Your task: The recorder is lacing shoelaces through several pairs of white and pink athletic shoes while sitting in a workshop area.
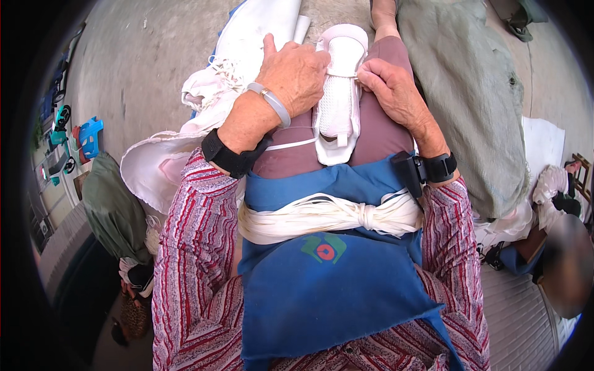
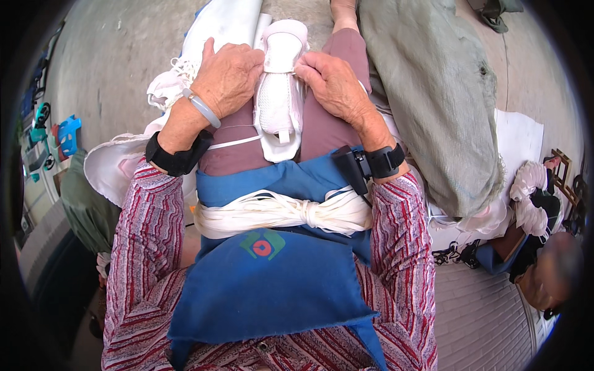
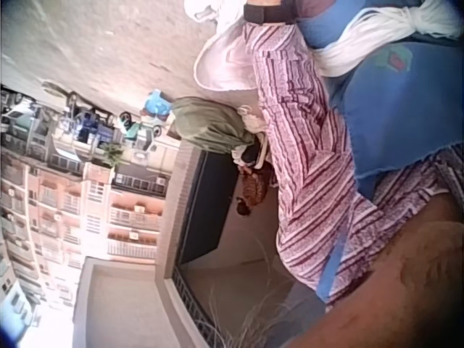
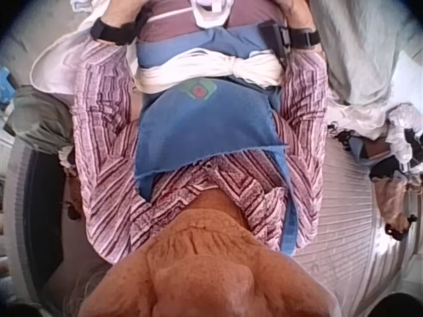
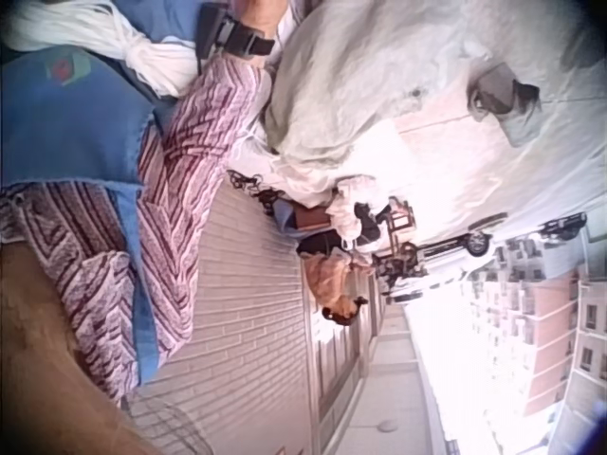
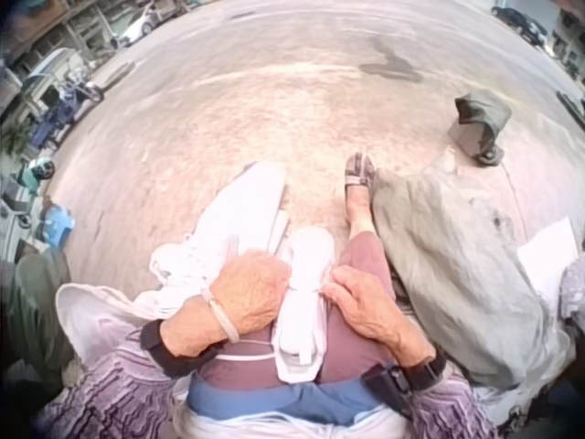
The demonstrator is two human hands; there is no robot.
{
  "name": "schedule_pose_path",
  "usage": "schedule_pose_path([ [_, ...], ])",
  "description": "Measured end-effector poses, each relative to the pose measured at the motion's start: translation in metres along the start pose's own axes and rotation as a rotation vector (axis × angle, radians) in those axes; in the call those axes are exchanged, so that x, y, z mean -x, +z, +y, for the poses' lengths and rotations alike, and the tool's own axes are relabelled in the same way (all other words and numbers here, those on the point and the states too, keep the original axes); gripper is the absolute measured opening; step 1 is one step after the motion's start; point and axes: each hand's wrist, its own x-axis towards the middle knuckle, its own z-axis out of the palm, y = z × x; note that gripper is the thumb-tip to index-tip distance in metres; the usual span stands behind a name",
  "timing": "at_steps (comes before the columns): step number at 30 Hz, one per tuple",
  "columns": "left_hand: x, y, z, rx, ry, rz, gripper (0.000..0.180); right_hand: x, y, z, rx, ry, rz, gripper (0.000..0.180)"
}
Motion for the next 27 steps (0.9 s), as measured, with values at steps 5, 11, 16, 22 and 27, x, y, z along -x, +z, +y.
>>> schedule_pose_path([
  [5, -0.003, -0.005, -0.009, 0.271, -0.168, -0.159, 0.022, -0.001, 0.005, -0.003, 0.197, -0.153, 0.122, 0.022],
  [11, -0.001, -0.011, -0.006, 0.320, -0.311, -0.162, 0.024, -0.005, 0.001, 0.002, 0.091, 0.023, 0.028, 0.021],
  [16, 0.022, -0.006, 0.007, -0.032, -0.136, -0.002, 0.026, 0.003, 0.008, -0.001, 0.163, -0.028, 0.214, 0.023],
  [22, 0.023, 0.007, 0.024, -0.137, -0.070, 0.025, 0.041, 0.017, 0.012, -0.009, 0.603, -0.224, 0.380, 0.032],
  [27, 0.015, 0.007, 0.031, -0.170, -0.075, -0.106, 0.025, 0.027, 0.016, -0.028, 0.822, -0.168, 0.294, 0.040],
])
